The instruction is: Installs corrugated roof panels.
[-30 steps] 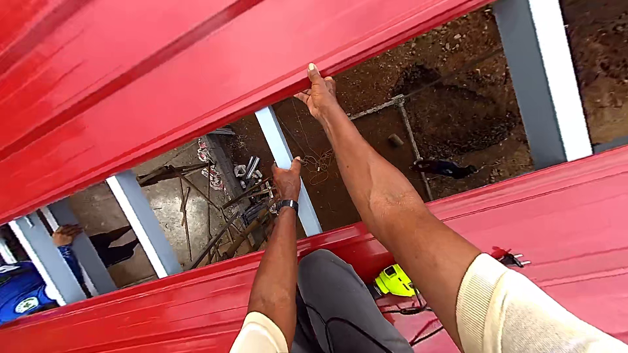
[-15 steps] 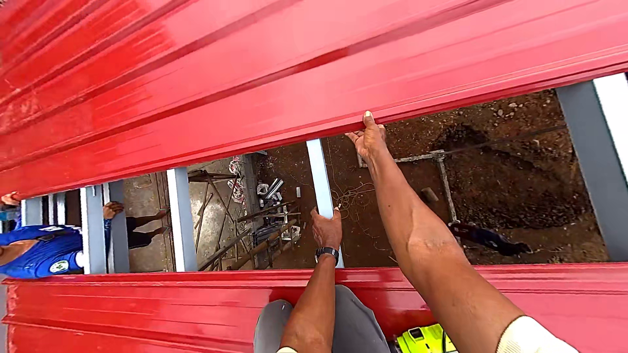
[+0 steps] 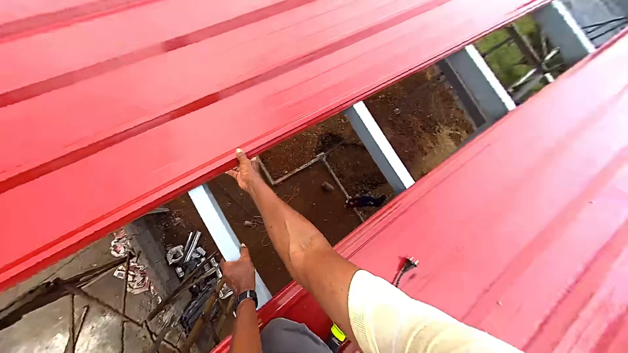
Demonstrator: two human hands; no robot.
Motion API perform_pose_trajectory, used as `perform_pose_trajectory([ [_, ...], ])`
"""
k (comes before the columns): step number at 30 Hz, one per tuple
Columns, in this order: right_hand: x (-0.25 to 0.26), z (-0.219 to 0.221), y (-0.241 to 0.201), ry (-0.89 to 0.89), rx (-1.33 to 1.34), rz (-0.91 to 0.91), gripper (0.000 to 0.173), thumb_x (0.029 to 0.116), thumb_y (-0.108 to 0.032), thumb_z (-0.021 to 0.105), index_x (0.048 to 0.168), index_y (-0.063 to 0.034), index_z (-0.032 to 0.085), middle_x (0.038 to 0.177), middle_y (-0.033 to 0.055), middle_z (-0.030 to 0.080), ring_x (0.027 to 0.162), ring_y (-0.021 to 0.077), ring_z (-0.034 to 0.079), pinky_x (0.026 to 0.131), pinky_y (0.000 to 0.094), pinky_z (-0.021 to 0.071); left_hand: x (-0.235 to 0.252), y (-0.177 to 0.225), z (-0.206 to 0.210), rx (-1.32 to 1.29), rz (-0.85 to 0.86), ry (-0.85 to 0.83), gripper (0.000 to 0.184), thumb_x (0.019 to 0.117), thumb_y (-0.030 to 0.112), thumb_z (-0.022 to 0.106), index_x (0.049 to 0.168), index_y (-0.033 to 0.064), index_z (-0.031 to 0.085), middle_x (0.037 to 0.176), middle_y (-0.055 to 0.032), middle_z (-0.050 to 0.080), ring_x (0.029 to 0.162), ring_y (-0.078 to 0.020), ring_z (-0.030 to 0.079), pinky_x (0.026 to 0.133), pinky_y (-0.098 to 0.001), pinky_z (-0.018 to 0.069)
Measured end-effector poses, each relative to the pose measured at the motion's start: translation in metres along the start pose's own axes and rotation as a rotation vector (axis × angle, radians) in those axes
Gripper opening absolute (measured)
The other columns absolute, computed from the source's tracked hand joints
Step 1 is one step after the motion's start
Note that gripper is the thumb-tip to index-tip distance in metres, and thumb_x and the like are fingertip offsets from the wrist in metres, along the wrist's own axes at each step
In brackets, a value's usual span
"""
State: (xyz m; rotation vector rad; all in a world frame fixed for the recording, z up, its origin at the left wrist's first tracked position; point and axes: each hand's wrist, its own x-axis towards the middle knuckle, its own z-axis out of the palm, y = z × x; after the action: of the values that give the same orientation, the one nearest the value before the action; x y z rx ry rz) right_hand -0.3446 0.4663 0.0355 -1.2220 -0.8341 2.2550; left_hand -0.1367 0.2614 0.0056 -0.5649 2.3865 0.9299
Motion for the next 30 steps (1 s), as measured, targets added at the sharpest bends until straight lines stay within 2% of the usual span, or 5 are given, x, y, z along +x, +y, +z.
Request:
perform_pose_trajectory([
  [4, -0.008, 0.0, -0.008, -0.036, -0.051, 0.078, 0.071, 0.0987, -0.041, 0.068, 0.156, -0.0239, 0.029, 0.138, 0.0208, 0.056, 0.112, 0.0376, 0.065, 0.086, 0.0584, 0.0577, -0.001, 0.005, 0.0, -0.011, -0.013, -0.006, 0.078, 0.09, 0.054, 0.071, 0.139, -0.0031, 0.053, 0.123, -0.027, 0.065, 0.119, -0.0421, 0.063, 0.1, -0.0621, 0.0491],
  [8, -0.017, -0.003, -0.014, -0.015, -0.133, 0.089, 0.071, 0.0968, -0.041, 0.07, 0.155, -0.0246, 0.032, 0.138, 0.0217, 0.056, 0.112, 0.04, 0.065, 0.084, 0.0608, 0.0572, -0.004, 0.005, 0.003, 0.0, 0.009, 0.002, 0.078, 0.0893, 0.055, 0.07, 0.138, -0.0033, 0.054, 0.123, -0.0263, 0.066, 0.119, -0.0412, 0.063, 0.099, -0.0609, 0.0494],
  [12, -0.013, -0.004, -0.016, -0.026, -0.099, 0.094, 0.065, 0.1001, -0.032, 0.068, 0.154, -0.0199, 0.032, 0.138, 0.0219, 0.056, 0.114, 0.0384, 0.064, 0.087, 0.0585, 0.0573, -0.004, 0.003, 0.006, 0.004, 0.005, 0.018, 0.079, 0.0884, 0.055, 0.071, 0.138, -0.0033, 0.054, 0.123, -0.0264, 0.066, 0.118, -0.0415, 0.063, 0.099, -0.0611, 0.0493],
  [26, -0.019, 0.005, -0.023, -0.002, -0.064, 0.141, 0.058, 0.1003, -0.031, 0.067, 0.149, -0.0192, 0.038, 0.132, 0.0205, 0.059, 0.107, 0.0365, 0.066, 0.082, 0.0552, 0.0591, 0.0, 0.002, 0.003, 0.012, -0.006, 0.011, 0.075, 0.0896, 0.055, 0.07, 0.134, -0.0039, 0.057, 0.119, -0.0254, 0.067, 0.116, -0.04, 0.064, 0.098, -0.0598, 0.0491],
  [30, -0.022, 0.022, -0.03, 0.046, -0.033, 0.12, 0.061, 0.0999, -0.024, 0.068, 0.151, -0.0151, 0.036, 0.133, 0.0227, 0.059, 0.108, 0.0378, 0.067, 0.081, 0.0571, 0.0598, 0.002, 0.001, 0.001, 0.008, 0.013, 0.009, 0.074, 0.0892, 0.054, 0.071, 0.134, -0.004, 0.057, 0.119, -0.0254, 0.068, 0.117, -0.04, 0.064, 0.098, -0.0601, 0.0493],
])
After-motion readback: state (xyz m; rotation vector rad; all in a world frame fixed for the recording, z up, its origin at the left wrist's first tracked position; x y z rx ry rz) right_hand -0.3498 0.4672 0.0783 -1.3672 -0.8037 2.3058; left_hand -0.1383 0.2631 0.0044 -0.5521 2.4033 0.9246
